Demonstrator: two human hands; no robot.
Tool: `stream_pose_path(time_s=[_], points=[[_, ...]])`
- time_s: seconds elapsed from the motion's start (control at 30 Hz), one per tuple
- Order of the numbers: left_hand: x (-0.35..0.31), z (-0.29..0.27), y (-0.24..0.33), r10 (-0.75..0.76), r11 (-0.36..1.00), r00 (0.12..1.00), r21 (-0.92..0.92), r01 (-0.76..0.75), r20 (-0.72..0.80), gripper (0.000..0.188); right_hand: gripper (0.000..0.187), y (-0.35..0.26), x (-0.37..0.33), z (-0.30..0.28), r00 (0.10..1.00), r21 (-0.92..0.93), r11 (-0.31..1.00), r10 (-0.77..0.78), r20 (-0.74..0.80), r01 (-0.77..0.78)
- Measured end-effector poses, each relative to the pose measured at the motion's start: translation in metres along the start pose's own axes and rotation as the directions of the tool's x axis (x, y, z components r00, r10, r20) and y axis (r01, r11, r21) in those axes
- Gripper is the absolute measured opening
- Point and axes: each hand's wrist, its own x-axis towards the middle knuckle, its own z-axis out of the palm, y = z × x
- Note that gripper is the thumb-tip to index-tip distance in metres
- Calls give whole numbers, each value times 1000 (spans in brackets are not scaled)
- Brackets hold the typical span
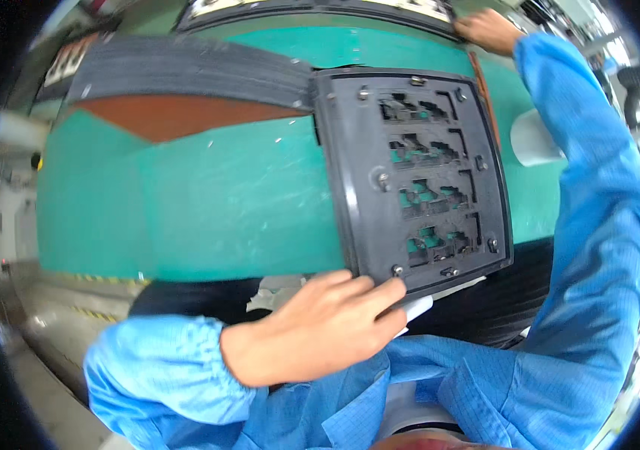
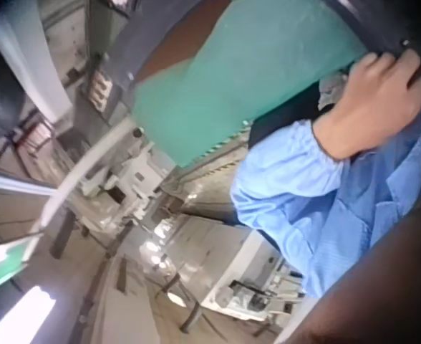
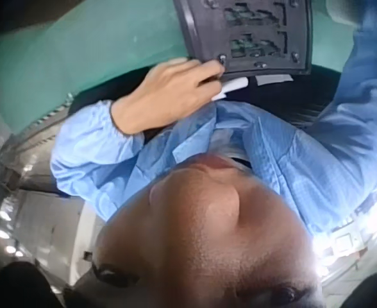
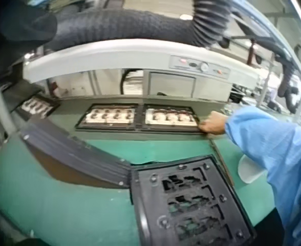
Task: Applying small identification labels to printed circuit boards placed in an assembly tray.
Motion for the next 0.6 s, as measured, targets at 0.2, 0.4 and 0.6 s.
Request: stream_pose_path(time_s=[0.2, 0.4, 0.6], points=[[-9, 25, 3, 118, 990, 979, 99, -102, -166, 11, 40, -25, -62, -125, 961, 160, 976, -102, -257, 147], [9, 42, -5, 484, 844, 859, 351, -407, -167, 14, 26, -66, -82, -211, 774, 269, 947, 36, -633, 177], [3, 57, 2, 395, 761, 918, 549, -345, 29, 19, 36, -130, -99, -261, 652, 159, 983, 62, -756, 91]])
